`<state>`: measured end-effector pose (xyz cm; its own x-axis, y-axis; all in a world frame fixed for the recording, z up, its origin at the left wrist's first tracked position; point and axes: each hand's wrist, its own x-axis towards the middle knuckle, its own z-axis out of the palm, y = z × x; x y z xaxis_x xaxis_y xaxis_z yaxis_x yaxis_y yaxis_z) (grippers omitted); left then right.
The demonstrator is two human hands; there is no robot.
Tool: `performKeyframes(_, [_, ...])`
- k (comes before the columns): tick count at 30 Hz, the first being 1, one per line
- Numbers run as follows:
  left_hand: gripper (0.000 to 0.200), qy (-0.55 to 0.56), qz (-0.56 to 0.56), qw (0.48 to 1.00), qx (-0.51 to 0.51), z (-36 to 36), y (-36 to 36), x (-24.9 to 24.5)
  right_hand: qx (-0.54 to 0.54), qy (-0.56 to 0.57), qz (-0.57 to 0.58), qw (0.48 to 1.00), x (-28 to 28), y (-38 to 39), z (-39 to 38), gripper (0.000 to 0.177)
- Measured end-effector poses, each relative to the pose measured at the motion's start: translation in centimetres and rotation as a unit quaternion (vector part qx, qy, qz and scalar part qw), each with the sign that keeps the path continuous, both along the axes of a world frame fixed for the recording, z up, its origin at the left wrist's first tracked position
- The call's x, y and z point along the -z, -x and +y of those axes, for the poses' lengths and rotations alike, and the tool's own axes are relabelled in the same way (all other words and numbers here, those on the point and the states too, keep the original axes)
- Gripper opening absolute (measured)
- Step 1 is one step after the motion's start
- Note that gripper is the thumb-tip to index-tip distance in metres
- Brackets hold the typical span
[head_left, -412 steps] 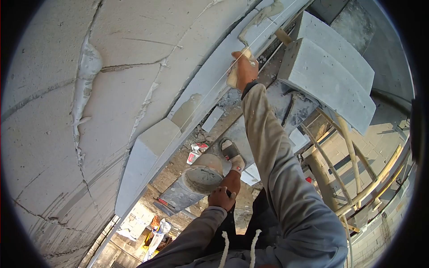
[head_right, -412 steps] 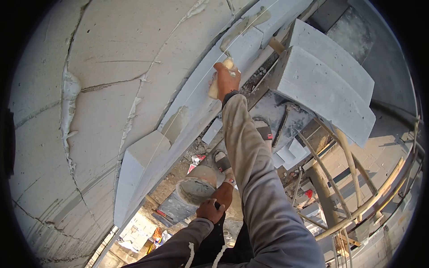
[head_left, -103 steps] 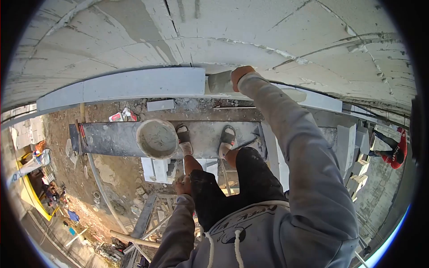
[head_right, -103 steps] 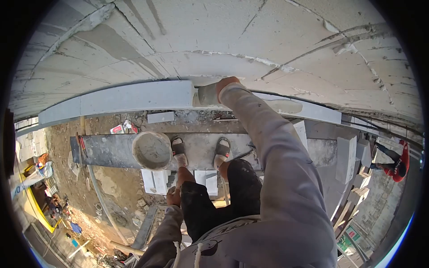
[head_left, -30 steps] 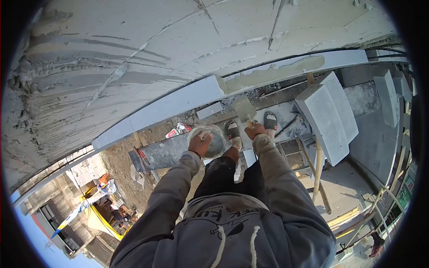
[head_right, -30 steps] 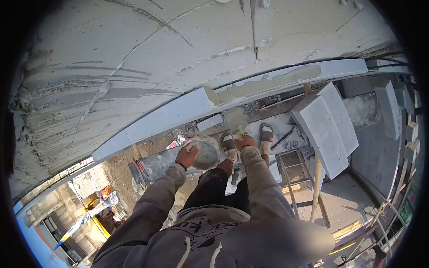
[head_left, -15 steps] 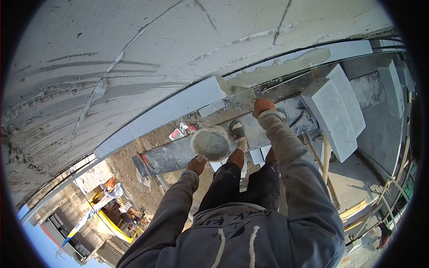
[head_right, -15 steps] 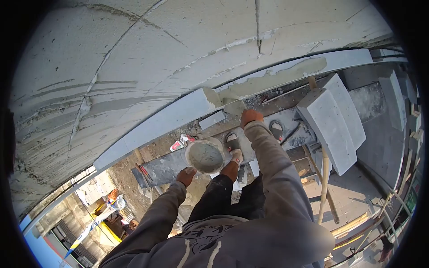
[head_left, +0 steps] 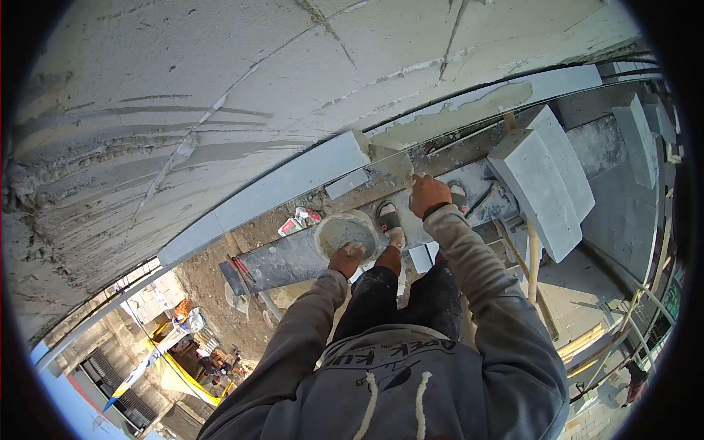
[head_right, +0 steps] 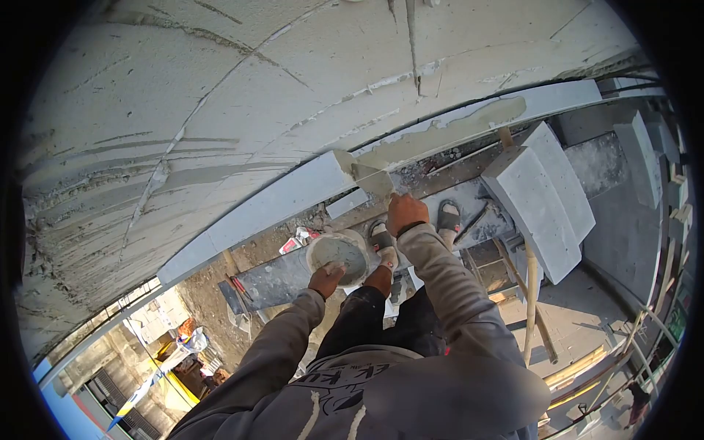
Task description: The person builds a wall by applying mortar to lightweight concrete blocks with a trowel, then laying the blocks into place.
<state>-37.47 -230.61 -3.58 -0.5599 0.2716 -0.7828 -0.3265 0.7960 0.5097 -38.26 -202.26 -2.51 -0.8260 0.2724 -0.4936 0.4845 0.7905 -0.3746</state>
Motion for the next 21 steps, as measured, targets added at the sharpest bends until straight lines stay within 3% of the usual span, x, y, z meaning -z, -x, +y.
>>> performKeyframes(7, [0.046,0.093,-0.006,0.995,0.039,-1.2,0.6,-0.5,-0.006,0.026,0.037,0.999,0.8,-3.0,2.7,0.038])
performKeyframes(10, [0.046,0.093,-0.002,0.994,0.050,-1.8,0.3,0.4,0.003,0.076,-0.010,0.997,2.1,-5.0,3.9,0.041])
performKeyframes(12, [0.046,0.094,-0.012,0.994,0.054,-1.4,0.3,0.6,0.070,0.185,0.006,0.980,4.7,-7.1,4.0,0.044])
performKeyframes(13, [0.047,0.098,-0.022,0.994,0.054,-1.0,0.4,0.6,0.077,0.183,0.007,0.980,6.2,-8.6,3.6,0.044])
performKeyframes(15, [0.046,0.084,-0.016,0.994,0.069,0.6,0.6,1.3,0.242,0.236,-0.027,0.941,8.9,-11.4,3.2,0.044])
performKeyframes(17, [0.046,0.075,-0.019,0.994,0.079,1.6,0.4,1.5,0.284,0.236,-0.019,0.929,10.8,-13.2,3.1,0.043])
performKeyframes(19, [0.043,0.050,-0.029,0.996,0.068,3.2,0.7,1.5,0.392,0.279,-0.085,0.873,10.2,-12.9,4.1,0.056])
performKeyframes(21, [0.042,0.051,-0.020,0.994,0.096,3.7,0.5,2.2,0.451,0.295,-0.058,0.840,9.1,-12.8,5.3,0.052])
